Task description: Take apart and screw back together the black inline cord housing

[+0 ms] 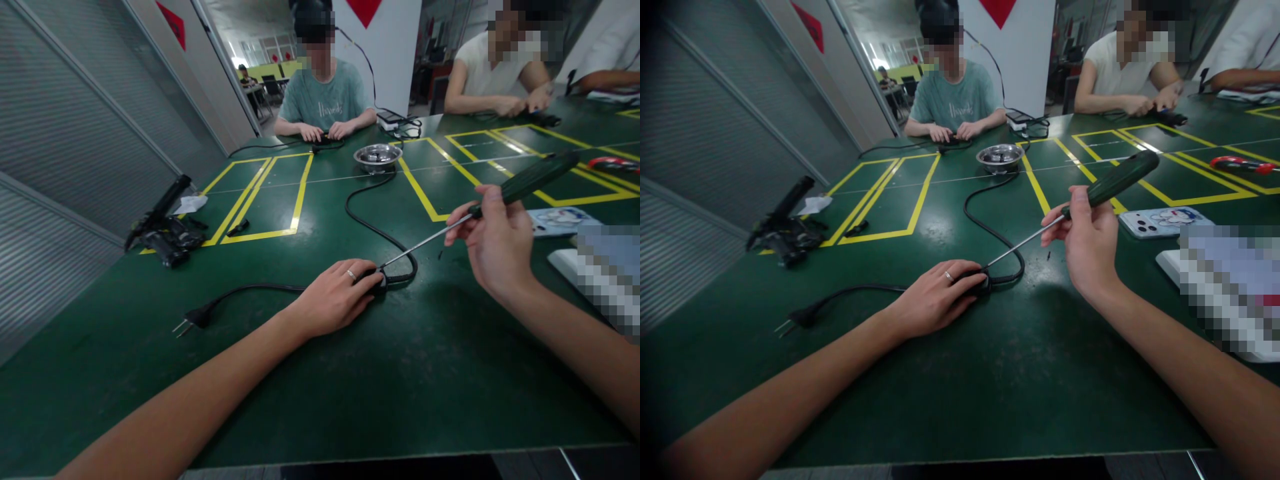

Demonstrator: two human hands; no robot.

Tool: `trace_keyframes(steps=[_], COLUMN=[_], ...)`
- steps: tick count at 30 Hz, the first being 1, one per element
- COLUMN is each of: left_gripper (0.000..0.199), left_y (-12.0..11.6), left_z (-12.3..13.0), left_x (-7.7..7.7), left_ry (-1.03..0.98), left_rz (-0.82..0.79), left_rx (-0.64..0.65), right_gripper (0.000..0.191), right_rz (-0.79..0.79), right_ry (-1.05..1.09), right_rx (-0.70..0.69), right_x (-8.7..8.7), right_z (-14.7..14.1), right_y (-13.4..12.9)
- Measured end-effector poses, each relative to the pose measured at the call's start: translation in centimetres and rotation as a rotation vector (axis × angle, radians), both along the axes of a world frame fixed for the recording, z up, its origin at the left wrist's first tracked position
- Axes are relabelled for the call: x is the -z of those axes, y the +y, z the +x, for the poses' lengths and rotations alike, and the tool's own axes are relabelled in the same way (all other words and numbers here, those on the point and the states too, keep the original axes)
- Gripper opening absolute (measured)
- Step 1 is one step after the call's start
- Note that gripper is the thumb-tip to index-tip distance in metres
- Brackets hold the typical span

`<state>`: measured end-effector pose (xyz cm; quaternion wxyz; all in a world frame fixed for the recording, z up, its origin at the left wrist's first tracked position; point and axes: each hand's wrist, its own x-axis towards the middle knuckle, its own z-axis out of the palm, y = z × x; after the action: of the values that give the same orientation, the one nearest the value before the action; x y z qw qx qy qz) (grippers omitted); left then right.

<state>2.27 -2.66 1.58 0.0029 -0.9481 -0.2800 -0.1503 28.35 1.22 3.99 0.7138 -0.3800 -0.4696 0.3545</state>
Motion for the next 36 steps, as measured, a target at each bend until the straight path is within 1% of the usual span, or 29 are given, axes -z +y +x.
trace_keyframes(steps=[6,10,13,15,19,22,27,29,33,35,36], left_gripper=[0.038,0.04,0.042,0.042,0.039,0.037,0.036,0.036,0.036,0.036,0.036], left_y=[0.0,0.1,0.1,0.1,0.1,0.1,0.1,0.1,0.2,0.1,0.1], left_z=[-0.1,-0.1,-0.1,-0.1,-0.1,0.0,0.0,0.0,0.0,0.0,0.0], left_x=[0.0,0.1,0.2,0.2,0.2,0.1,0.1,0.1,0.3,0.3,0.3], left_ry=[0.023,0.017,0.011,0.015,0.007,-0.013,0.007,0.013,0.003,0.002,0.003], left_rz=[-0.032,-0.058,-0.068,-0.074,-0.093,-0.105,-0.124,-0.13,-0.117,-0.11,-0.109], left_rx=[-0.023,-0.025,-0.031,-0.035,-0.047,-0.052,-0.062,-0.067,-0.06,-0.059,-0.059], right_gripper=[0.017,0.017,0.018,0.018,0.021,0.022,0.021,0.019,0.015,0.015,0.014], right_rz=[-0.026,-0.019,-0.009,0.014,0.037,0.032,0.024,0.022,0.05,0.035,0.022], right_ry=[0.003,-0.022,-0.03,-0.025,0.008,0.013,-0.04,-0.067,-0.139,-0.125,-0.095], right_rx=[0.003,-0.014,0.004,0.039,0.1,0.068,0.012,0.022,0.098,0.093,0.066], right_x=[0.2,0.7,1.2,1.3,1.2,1.0,0.8,0.6,0.5,0.5,0.5], right_z=[0.0,0.1,0.3,0.5,0.9,0.8,0.2,-0.1,-0.1,0.0,0.1], right_y=[0.1,0.2,0.6,0.8,1.0,0.9,0.2,-0.1,0.0,0.1,0.1])
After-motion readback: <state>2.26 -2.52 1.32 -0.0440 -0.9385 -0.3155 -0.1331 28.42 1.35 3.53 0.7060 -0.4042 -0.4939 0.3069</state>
